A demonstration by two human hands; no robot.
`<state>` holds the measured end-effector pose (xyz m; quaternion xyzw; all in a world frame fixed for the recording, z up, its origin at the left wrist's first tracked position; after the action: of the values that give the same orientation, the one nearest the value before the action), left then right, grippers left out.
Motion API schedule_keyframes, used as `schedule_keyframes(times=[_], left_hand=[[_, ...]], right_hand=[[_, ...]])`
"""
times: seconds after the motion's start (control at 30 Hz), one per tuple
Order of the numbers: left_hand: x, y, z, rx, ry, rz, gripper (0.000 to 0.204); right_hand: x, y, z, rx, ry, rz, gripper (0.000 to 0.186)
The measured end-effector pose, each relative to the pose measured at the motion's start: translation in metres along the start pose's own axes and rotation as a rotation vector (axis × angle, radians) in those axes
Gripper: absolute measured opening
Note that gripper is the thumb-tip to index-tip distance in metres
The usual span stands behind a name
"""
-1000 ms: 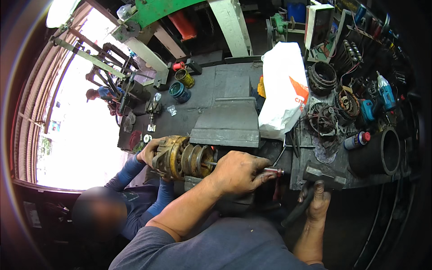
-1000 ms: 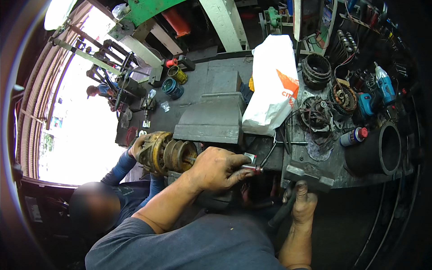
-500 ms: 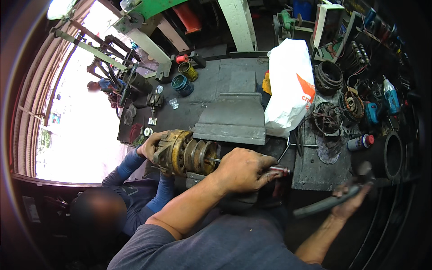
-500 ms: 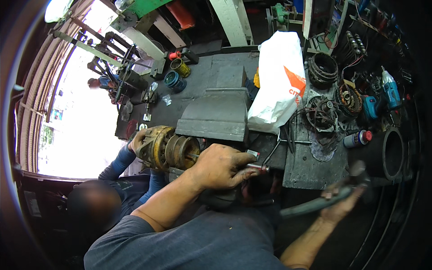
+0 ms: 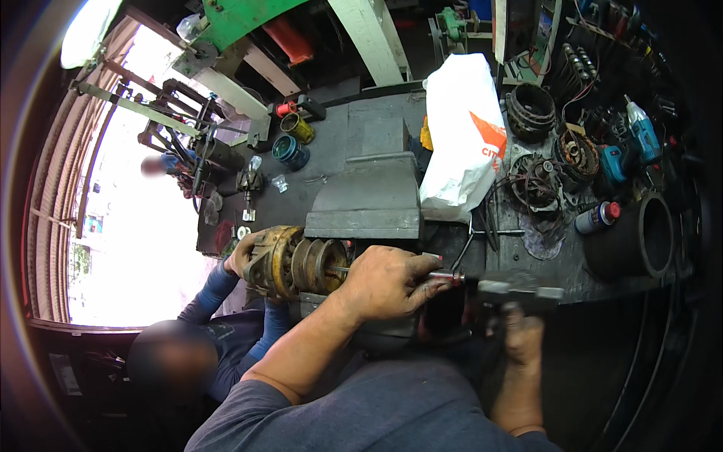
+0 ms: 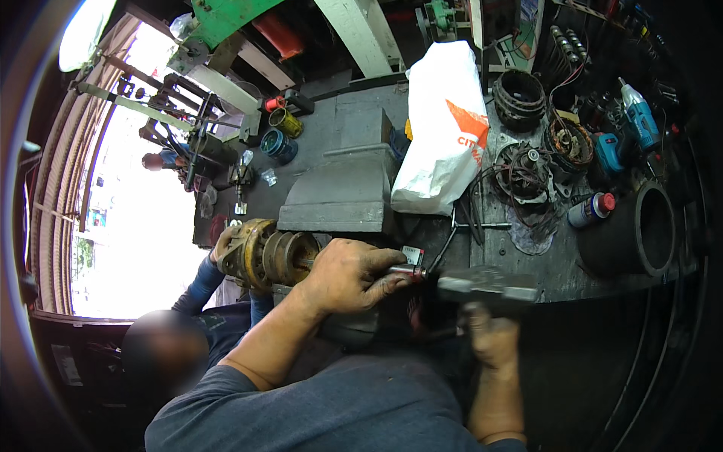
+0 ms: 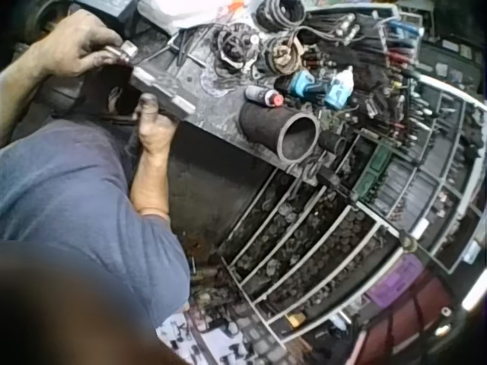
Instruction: The person secures a cylindrical mechanical assembly in a bench vise, uses a hammer and punch to drive a pin, then removes the assembly and rotates it to inspect the interior. The person repeats the vise clamping and hammering steps on the same assembly.
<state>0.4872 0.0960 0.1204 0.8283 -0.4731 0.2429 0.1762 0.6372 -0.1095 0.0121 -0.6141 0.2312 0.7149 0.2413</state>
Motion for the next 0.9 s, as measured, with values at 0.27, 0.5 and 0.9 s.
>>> schedule_keyframes(times=[0.27, 0.5, 0.9], left_hand=[[-0.006, 0.001, 0.001, -0.043, -0.025, -0.034, 0.034], [-0.002, -0.002, 0.0, 0.0, -0.035, -0.026, 0.034], [-0.004, 0.0, 0.0, 0.023, 0.003, -0.001, 0.032]], right_hand=[[-0.039, -0.035, -0.058, 0.437, -0.528, -0.023, 0.066], [0.018, -0.003, -0.006, -0.005, -0.065, 0.02, 0.057], [-0.032, -0.019, -0.103, 0.62, -0.278, -0.068, 0.066]])
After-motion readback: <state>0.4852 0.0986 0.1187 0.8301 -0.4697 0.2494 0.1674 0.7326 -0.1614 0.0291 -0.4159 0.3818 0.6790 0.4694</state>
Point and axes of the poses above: each hand's wrist, its own y-axis away from the middle knuckle, its own z-axis out of the palm, x = y × z, the point moved 9 cm from there along -y, towards the middle knuckle, and after that the axes turned 7 degrees about -z, right-handed, at the moved point
